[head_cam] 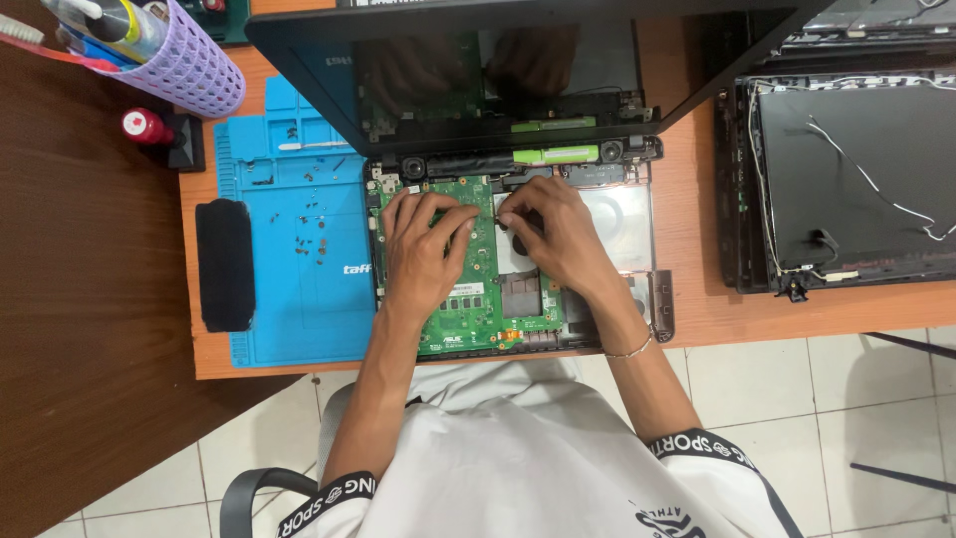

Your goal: The person assembles a laptop by installing a cooling fan and connecting internal ribbon cables before closing the laptop casing and securing it with a screwdriver.

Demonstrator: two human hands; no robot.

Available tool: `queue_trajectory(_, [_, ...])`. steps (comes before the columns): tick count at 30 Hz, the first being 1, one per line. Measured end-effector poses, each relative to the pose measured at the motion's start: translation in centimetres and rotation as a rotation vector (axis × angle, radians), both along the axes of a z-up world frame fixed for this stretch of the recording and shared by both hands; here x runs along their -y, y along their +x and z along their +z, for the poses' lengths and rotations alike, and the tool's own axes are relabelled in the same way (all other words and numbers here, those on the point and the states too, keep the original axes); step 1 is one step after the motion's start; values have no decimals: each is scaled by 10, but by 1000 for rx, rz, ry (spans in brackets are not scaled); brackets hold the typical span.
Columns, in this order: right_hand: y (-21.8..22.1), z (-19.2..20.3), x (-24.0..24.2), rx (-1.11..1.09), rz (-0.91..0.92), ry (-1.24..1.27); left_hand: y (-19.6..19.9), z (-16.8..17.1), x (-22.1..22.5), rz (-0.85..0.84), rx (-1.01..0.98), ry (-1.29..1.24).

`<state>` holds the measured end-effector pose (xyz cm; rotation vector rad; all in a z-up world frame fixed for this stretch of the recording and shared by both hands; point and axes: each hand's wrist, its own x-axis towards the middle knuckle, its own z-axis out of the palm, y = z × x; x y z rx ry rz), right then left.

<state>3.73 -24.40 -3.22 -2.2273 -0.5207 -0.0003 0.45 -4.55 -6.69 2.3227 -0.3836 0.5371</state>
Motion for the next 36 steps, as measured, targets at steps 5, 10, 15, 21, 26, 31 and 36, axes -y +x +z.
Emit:
queue_trajectory(5, [-1, 14, 5, -153, -11, 8, 0, -1, 0, 1, 1, 9])
queue_trajectory(10, [-10, 33, 18, -177, -11, -31, -1, 0, 0, 7, -14, 34])
queue_trajectory(15, [-17, 29, 36, 8, 53, -165, -5, 10, 2, 0, -66, 98])
queue_trajectory(21, [-22, 11, 47, -6, 42, -148, -7, 10, 17, 50, -141, 119])
queue_trajectory(26, [-24, 8, 45, -23, 30, -164, -10, 3, 20, 57, -115, 47])
queue_trajectory(31, [-21, 9, 43, -39, 45, -158, -11, 7, 21, 37, -100, 12])
queue_trajectory(36, [-21, 7, 44, -55, 49, -167, -12, 6, 20, 20, -95, 7])
